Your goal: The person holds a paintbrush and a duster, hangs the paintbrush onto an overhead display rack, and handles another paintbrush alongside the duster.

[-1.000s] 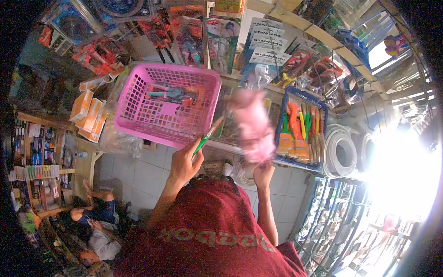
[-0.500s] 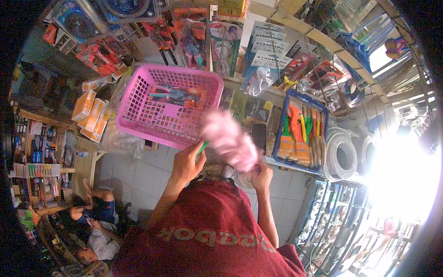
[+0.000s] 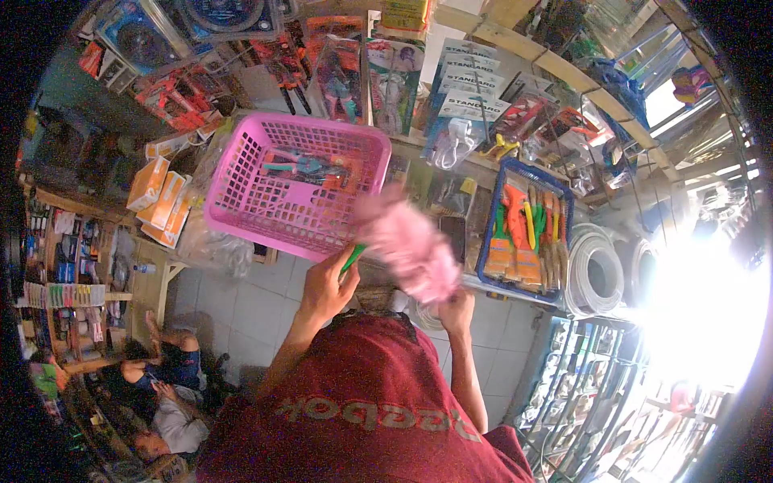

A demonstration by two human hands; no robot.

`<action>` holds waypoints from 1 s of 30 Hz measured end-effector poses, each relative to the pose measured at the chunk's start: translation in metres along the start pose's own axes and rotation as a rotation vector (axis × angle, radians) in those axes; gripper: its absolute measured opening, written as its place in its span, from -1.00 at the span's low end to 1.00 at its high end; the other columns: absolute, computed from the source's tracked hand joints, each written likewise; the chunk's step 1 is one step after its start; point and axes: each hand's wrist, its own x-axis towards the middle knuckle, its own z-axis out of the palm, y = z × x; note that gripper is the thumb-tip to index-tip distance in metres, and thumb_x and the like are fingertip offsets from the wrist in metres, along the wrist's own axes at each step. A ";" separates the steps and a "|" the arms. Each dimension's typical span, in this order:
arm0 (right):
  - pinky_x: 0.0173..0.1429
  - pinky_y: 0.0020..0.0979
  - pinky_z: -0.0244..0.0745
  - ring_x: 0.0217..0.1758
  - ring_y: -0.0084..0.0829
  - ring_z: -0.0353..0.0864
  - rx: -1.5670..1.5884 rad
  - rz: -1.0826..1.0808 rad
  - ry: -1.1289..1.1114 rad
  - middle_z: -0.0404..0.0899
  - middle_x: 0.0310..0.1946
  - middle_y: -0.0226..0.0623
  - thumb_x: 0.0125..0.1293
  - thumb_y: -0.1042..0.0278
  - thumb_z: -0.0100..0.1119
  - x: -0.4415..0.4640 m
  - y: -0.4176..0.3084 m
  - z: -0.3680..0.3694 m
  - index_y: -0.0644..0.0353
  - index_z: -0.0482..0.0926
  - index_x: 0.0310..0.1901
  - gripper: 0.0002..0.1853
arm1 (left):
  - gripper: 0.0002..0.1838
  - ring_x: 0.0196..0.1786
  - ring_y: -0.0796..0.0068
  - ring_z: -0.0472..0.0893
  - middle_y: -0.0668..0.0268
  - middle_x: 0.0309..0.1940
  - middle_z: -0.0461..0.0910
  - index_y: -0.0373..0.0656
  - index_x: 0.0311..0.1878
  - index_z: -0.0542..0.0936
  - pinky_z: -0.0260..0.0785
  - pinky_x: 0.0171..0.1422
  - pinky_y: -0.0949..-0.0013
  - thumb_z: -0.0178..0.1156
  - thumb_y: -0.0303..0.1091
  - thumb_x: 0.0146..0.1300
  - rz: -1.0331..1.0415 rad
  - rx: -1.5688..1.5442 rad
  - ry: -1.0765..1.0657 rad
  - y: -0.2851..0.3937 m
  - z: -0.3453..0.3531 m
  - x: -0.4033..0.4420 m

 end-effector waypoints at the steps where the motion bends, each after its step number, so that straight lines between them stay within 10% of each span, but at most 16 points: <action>1: -0.42 -0.22 0.33 -0.57 -0.22 0.50 -0.082 0.097 -0.086 0.50 -0.63 0.01 0.03 0.57 0.02 -0.005 0.017 -0.003 0.41 0.52 -0.45 -0.90 | -0.53 -0.39 0.03 0.61 0.03 -0.38 0.61 -0.14 0.19 0.43 0.45 -0.32 0.14 0.14 -0.40 0.17 -0.009 -0.014 -0.013 0.000 0.001 0.000; 7: -0.44 -0.27 0.31 -0.60 -0.26 0.45 0.123 0.072 -0.027 0.45 -0.64 0.02 0.02 0.57 0.00 -0.005 0.028 -0.002 0.40 0.49 -0.46 -0.91 | -0.57 -0.35 0.02 0.60 0.01 -0.24 0.60 -0.18 0.17 0.43 0.44 -0.31 0.18 0.11 -0.43 0.19 -0.040 -0.156 0.004 0.014 -0.005 0.003; 14: -0.43 -0.23 0.30 -0.60 -0.18 0.45 -0.152 0.257 -0.087 0.44 -0.63 0.04 0.01 0.53 0.03 -0.013 0.040 -0.009 0.38 0.50 -0.44 -0.90 | -0.66 -0.40 0.47 0.51 0.12 -0.41 0.54 -0.24 0.11 0.46 0.36 -0.24 0.38 0.06 -0.39 0.28 -0.104 -0.407 -0.060 0.007 -0.003 0.001; 15: -0.45 -0.24 0.28 -0.63 -0.21 0.41 0.112 -0.087 0.041 0.42 -0.66 0.03 0.02 0.51 0.02 0.000 0.014 0.000 0.38 0.48 -0.46 -0.90 | -0.67 -0.40 0.52 0.48 0.15 -0.44 0.52 -0.25 0.10 0.46 0.34 -0.24 0.39 0.05 -0.39 0.29 -0.134 -0.425 -0.071 0.007 -0.003 0.000; 19: -0.46 -0.26 0.31 -0.63 -0.26 0.45 -0.163 0.251 -0.074 0.47 -0.66 -0.04 -0.01 0.57 0.01 -0.002 0.016 -0.011 0.39 0.48 -0.47 -0.92 | -0.71 -0.44 0.57 0.40 0.23 -0.51 0.45 -0.27 0.05 0.48 0.31 -0.27 0.41 0.05 -0.38 0.30 -0.213 -0.457 -0.117 0.011 -0.005 0.001; 23: -0.47 -0.26 0.28 -0.64 -0.19 0.43 0.073 -0.076 0.021 0.42 -0.68 0.02 -0.03 0.55 -0.01 0.003 0.015 -0.005 0.40 0.45 -0.52 -0.92 | -0.71 -0.46 0.60 0.35 0.27 -0.56 0.39 -0.27 0.05 0.48 0.28 -0.30 0.42 0.05 -0.37 0.30 -0.204 -0.471 -0.094 0.007 -0.002 0.001; 27: -0.37 -0.28 0.40 -0.54 -0.08 0.52 -0.181 0.235 -0.104 0.52 -0.60 -0.01 -0.01 0.60 -0.02 0.000 0.021 -0.014 0.40 0.52 -0.41 -0.87 | -0.71 -0.48 0.61 0.33 0.34 -0.56 0.38 -0.27 0.03 0.48 0.24 -0.36 0.43 0.05 -0.36 0.30 -0.246 -0.513 -0.115 0.001 0.002 0.000; 30: -0.39 -0.26 0.38 -0.57 -0.12 0.50 0.105 -0.045 0.015 0.45 -0.63 0.03 0.01 0.61 -0.02 0.002 0.012 -0.005 0.39 0.52 -0.35 -0.84 | -0.71 -0.51 0.66 0.29 0.43 -0.57 0.34 -0.27 0.04 0.48 0.17 -0.42 0.47 0.05 -0.36 0.30 -0.235 -0.597 -0.074 -0.004 0.005 0.001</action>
